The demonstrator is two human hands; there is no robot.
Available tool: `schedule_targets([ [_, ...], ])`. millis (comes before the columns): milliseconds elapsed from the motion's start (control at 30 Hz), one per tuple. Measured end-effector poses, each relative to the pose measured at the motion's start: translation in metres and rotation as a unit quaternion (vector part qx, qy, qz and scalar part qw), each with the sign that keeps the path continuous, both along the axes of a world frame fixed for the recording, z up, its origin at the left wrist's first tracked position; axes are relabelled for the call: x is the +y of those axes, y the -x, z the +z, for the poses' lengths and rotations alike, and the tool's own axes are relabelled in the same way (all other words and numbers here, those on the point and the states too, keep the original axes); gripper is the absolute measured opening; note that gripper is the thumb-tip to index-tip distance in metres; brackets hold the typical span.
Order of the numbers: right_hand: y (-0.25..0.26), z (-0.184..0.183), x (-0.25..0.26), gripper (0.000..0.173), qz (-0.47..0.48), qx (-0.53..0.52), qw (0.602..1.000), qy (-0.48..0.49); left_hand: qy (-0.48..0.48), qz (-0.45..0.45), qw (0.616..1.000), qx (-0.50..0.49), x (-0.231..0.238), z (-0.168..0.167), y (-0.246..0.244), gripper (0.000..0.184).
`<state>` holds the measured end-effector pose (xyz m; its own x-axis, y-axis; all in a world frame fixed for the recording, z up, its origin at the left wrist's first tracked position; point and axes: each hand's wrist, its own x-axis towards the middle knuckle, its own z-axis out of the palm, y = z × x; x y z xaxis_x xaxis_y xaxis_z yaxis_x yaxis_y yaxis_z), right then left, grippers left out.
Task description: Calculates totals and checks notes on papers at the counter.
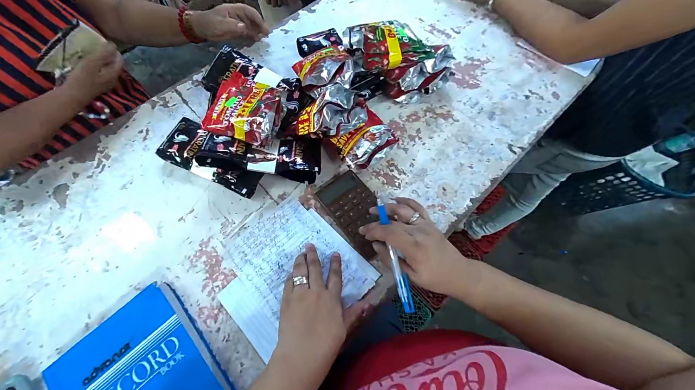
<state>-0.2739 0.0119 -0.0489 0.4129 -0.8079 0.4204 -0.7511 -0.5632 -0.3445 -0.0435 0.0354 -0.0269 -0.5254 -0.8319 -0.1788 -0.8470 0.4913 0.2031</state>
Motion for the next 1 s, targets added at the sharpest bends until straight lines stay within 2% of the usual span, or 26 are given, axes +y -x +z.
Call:
schedule_targets([
  [133,-0.002,0.003,-0.004,0.021,-0.028,0.016,0.999,-0.009,0.002,0.004,1.0,-0.001,0.0,-0.001,0.002,0.083],
  [300,-0.016,0.003,-0.018,0.026,-0.008,0.02,0.998,-0.053,0.034,-0.001,0.999,0.018,0.0,-0.005,0.0,0.083],
  [400,-0.005,0.005,-0.004,0.022,-0.011,0.014,1.0,-0.011,0.015,-0.002,1.0,0.004,-0.001,-0.002,0.0,0.082],
  [467,0.004,0.003,0.011,0.02,-0.023,0.019,0.999,0.011,0.044,0.0,0.999,0.022,0.0,-0.007,0.001,0.081],
  [567,0.007,0.002,0.017,0.022,-0.037,0.029,0.999,0.001,0.057,0.004,0.998,0.023,0.001,-0.009,0.003,0.081],
  [767,-0.001,0.001,-0.006,0.024,-0.034,0.019,0.999,-0.027,0.05,-0.001,0.999,0.009,0.0,-0.006,0.0,0.082],
  [1000,0.03,-0.008,0.014,0.027,-0.063,-0.017,0.998,-0.019,0.045,0.001,0.999,0.013,0.001,-0.005,0.001,0.081],
])
